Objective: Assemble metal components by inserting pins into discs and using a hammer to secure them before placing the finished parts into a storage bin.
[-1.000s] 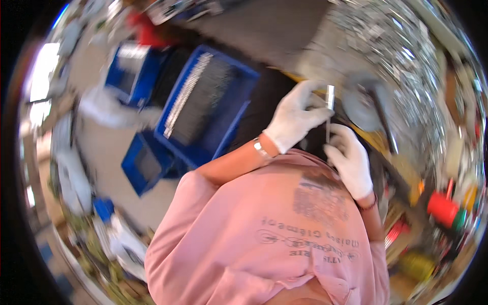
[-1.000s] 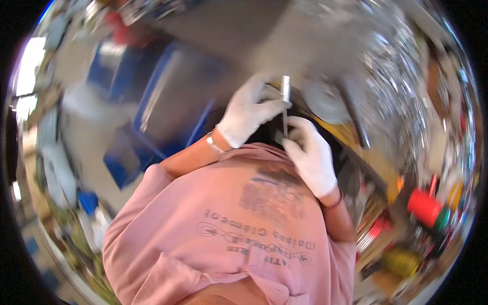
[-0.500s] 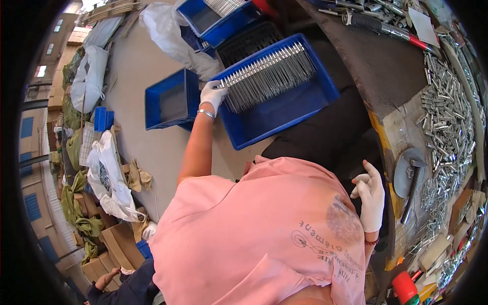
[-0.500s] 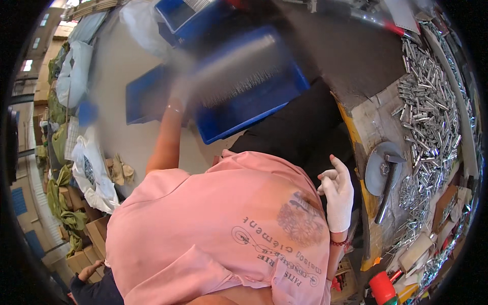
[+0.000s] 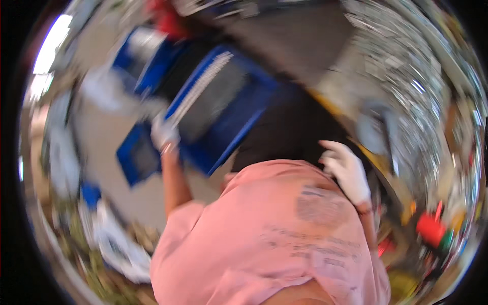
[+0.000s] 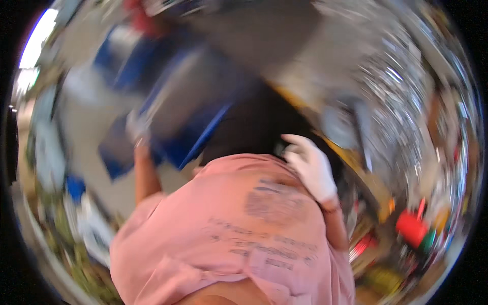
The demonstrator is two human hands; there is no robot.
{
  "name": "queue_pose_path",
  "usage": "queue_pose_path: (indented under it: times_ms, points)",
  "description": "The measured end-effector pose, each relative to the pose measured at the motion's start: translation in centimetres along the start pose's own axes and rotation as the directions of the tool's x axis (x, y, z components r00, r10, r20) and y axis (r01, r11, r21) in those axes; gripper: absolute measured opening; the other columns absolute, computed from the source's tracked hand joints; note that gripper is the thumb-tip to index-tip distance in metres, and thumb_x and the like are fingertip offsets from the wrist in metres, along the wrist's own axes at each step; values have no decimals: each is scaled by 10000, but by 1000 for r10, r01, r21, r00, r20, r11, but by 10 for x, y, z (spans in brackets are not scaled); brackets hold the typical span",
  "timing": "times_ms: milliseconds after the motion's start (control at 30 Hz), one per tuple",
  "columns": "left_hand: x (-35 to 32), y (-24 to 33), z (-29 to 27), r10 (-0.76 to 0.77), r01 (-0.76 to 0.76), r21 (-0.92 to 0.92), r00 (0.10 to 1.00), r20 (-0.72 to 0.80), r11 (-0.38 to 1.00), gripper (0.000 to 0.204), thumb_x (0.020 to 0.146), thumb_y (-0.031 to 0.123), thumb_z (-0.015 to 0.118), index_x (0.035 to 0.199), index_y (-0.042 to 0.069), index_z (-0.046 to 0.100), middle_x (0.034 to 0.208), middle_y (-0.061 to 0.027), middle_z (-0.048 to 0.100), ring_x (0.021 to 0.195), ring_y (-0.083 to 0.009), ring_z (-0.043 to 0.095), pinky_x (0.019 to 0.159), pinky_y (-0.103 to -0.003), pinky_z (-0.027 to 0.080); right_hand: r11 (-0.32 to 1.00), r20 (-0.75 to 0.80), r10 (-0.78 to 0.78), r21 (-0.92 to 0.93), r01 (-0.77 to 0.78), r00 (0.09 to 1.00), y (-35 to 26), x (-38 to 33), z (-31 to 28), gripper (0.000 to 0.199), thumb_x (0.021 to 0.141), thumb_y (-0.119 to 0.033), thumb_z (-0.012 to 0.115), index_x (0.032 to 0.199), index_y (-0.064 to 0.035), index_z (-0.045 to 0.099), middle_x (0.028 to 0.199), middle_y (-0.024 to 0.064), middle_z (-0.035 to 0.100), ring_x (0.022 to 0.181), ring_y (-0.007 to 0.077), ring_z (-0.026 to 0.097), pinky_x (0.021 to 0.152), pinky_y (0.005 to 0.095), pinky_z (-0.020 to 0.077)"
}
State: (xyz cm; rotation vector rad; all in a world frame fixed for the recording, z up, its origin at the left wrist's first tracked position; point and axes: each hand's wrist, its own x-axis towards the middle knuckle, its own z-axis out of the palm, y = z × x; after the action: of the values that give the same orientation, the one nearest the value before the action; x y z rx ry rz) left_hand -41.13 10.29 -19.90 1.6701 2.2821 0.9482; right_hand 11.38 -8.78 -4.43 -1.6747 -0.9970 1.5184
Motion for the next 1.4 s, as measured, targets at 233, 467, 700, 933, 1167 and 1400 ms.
queue_pose_path:
  times_ms: [233, 467, 700, 933, 1167, 1400]
  points:
    - [-10, 209, 17, 279, -294, -295, 956, -92, 909, 298, 1038, 141, 698, 1306, 10, 709, 1144, -155, 754, 1011, -238, 727, 901, -330, 583, 916, -27, -366, -189, 355, 930, 10, -17, -14, 182, 947, -200, 698, 1038, -62, 773, 1006, 130, 759, 930, 294, 740, 838, 379, 582]
    - [-63, 388, 93, 715, -635, -581, 688, -124, 510, 518, 1000, 9, 671, 1500, -12, 538, 1401, -200, 658, 1217, -305, 673, 1050, -399, 534, 852, -450, -508, -384, 355, 734, 4, -72, -72, 115, 875, -127, 795, 968, -70, 758, 961, 102, 734, 870, 280, 729, 774, 381, 579]
    - [-80, 427, 124, 810, -786, -253, 586, -18, 563, 557, 939, 147, 774, 1451, 21, 596, 1390, -211, 651, 1283, -397, 604, 1107, -490, 464, 753, -872, -432, -490, -440, 232, 74, -95, -191, 104, 903, -175, 744, 981, -107, 750, 986, 105, 742, 950, 308, 729, 816, 386, 582]
    - [-76, 428, 128, 806, -776, -251, 591, 31, 579, 532, 930, 150, 777, 1426, 33, 622, 1389, -209, 651, 1281, -397, 605, 1097, -488, 470, 708, -902, -329, -431, -559, 279, 75, -59, -221, 180, 925, -285, 727, 1009, -127, 737, 1047, 99, 713, 943, 334, 716, 807, 448, 572]
    - [-76, 426, 125, 802, -760, -285, 595, 56, 584, 537, 930, 148, 776, 1429, 31, 617, 1391, -215, 648, 1279, -402, 605, 1091, -491, 473, 617, -915, -196, -395, -680, 353, 55, -50, -226, 186, 910, -284, 699, 983, -115, 721, 1041, 131, 723, 945, 362, 728, 807, 488, 581]
    - [-75, 425, 126, 797, -751, -294, 598, 78, 592, 539, 930, 140, 769, 1434, 28, 613, 1396, -212, 648, 1280, -403, 606, 1096, -487, 470, 517, -900, -119, -416, -748, 419, 49, -87, -209, 138, 894, -227, 682, 944, -100, 703, 966, 145, 737, 925, 366, 740, 788, 500, 584]
